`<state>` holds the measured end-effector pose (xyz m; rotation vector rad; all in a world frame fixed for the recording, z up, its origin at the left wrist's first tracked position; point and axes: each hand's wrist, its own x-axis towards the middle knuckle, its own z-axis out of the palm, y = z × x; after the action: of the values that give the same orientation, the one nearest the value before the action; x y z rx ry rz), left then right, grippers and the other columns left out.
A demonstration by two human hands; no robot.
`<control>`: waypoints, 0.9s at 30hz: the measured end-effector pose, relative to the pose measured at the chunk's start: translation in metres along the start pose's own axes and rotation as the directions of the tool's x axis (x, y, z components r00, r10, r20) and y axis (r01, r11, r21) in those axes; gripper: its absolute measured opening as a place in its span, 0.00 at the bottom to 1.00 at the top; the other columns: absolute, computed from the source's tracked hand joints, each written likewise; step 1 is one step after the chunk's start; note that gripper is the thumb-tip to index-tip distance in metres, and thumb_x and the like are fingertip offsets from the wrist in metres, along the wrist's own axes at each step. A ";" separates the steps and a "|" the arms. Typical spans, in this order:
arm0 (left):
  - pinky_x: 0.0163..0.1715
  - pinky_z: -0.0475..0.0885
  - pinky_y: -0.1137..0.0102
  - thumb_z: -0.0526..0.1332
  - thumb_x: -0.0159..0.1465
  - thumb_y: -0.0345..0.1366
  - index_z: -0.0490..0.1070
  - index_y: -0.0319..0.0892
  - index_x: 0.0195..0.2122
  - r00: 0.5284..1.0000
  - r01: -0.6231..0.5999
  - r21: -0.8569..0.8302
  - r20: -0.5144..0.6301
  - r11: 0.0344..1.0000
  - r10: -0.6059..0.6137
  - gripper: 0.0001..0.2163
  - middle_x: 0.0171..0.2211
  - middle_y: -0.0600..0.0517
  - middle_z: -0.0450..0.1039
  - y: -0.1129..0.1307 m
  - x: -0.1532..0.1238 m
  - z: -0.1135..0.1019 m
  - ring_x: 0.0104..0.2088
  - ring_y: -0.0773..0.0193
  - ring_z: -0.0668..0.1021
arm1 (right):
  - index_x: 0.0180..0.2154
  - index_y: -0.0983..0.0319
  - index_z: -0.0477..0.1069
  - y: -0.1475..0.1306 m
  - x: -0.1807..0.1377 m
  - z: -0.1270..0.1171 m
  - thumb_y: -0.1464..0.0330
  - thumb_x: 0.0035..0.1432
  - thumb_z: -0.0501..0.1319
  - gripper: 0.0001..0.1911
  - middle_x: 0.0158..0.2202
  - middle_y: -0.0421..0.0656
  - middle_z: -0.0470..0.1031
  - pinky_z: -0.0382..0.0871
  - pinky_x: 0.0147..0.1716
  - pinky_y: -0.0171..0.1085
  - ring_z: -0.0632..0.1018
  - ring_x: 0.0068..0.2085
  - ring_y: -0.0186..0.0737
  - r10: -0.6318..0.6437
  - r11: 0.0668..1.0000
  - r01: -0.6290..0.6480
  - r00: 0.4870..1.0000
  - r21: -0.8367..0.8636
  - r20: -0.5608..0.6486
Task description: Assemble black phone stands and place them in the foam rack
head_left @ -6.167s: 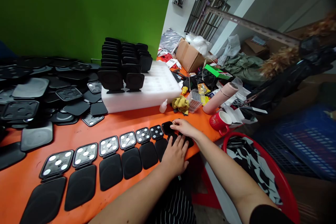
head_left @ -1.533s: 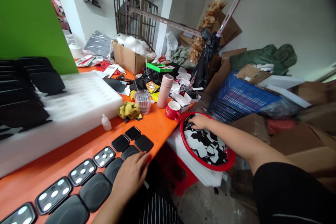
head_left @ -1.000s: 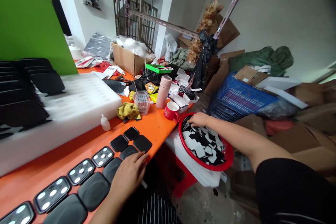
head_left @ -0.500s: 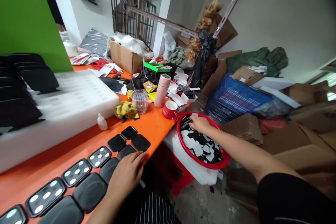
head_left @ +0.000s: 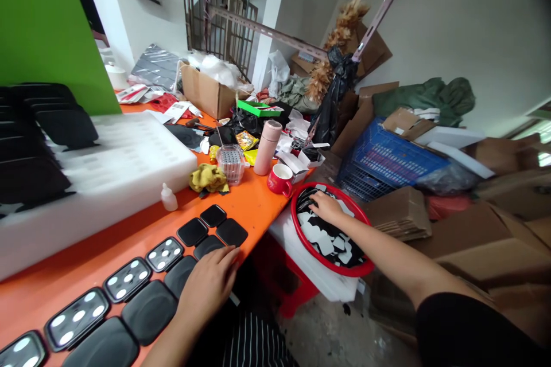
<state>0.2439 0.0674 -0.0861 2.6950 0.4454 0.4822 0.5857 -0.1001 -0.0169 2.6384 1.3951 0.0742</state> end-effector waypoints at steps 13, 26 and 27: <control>0.46 0.67 0.61 0.51 0.63 0.37 0.68 0.45 0.47 1.000 0.000 -0.043 -0.023 0.999 -0.001 0.13 0.46 0.49 0.71 0.000 0.000 -0.001 0.44 0.57 0.73 | 0.40 0.59 0.71 0.000 0.000 -0.002 0.68 0.56 0.55 0.10 0.40 0.45 0.70 0.57 0.43 0.37 0.68 0.43 0.41 -0.257 0.965 0.260 0.962 -0.026 0.090; 0.44 0.68 0.61 0.51 0.63 0.38 0.68 0.46 0.46 0.999 -0.014 -0.039 -0.047 0.999 0.012 0.13 0.45 0.49 0.71 0.000 -0.001 -0.002 0.43 0.57 0.73 | 0.36 0.59 0.74 -0.002 0.002 -0.019 0.68 0.57 0.53 0.11 0.34 0.46 0.73 0.53 0.45 0.40 0.66 0.44 0.43 -0.227 0.972 0.222 0.972 0.077 0.058; 0.44 0.68 0.61 0.51 0.63 0.38 0.68 0.46 0.46 0.999 -0.014 -0.042 -0.052 0.999 0.011 0.13 0.45 0.49 0.71 0.000 -0.001 -0.001 0.44 0.57 0.73 | 0.38 0.58 0.73 0.001 0.000 -0.022 0.67 0.57 0.53 0.11 0.36 0.45 0.73 0.53 0.45 0.40 0.66 0.44 0.43 -0.192 0.976 0.187 0.981 0.108 0.036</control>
<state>0.2422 0.0672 -0.0853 2.6511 0.4278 0.5596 0.5841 -0.0986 0.0050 2.5536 1.6690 -0.0840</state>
